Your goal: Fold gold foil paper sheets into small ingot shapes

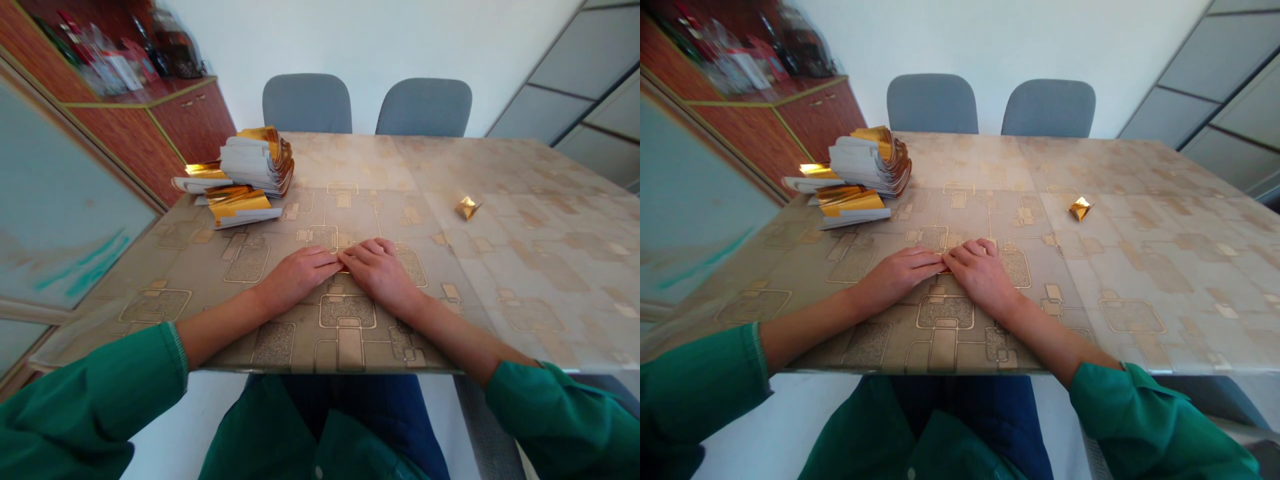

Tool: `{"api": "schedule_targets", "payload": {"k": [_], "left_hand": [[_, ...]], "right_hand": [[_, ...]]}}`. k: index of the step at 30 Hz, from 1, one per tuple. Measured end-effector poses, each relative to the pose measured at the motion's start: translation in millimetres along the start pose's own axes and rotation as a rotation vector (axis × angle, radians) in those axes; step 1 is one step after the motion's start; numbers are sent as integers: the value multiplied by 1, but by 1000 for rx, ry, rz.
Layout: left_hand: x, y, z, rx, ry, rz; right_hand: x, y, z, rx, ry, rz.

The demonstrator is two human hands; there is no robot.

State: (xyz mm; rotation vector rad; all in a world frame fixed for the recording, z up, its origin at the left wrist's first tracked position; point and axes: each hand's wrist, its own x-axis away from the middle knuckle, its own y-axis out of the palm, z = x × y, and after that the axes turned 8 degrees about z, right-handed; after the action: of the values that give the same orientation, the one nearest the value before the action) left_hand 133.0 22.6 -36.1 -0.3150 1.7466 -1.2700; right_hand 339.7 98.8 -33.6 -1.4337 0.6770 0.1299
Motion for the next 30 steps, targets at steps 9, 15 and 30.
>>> {"api": "schedule_targets", "payload": {"k": [9,15,30], "left_hand": [[6,-1,-5,39,-12,-32],[5,0,-8,56,24,15],[24,-10,-18,49,-54,-245]], "right_hand": [[4,-9,4,2,5,-68],[7,-13,3,-78,10,-15],[26,-28,-5,-99,-51,-86]]}}
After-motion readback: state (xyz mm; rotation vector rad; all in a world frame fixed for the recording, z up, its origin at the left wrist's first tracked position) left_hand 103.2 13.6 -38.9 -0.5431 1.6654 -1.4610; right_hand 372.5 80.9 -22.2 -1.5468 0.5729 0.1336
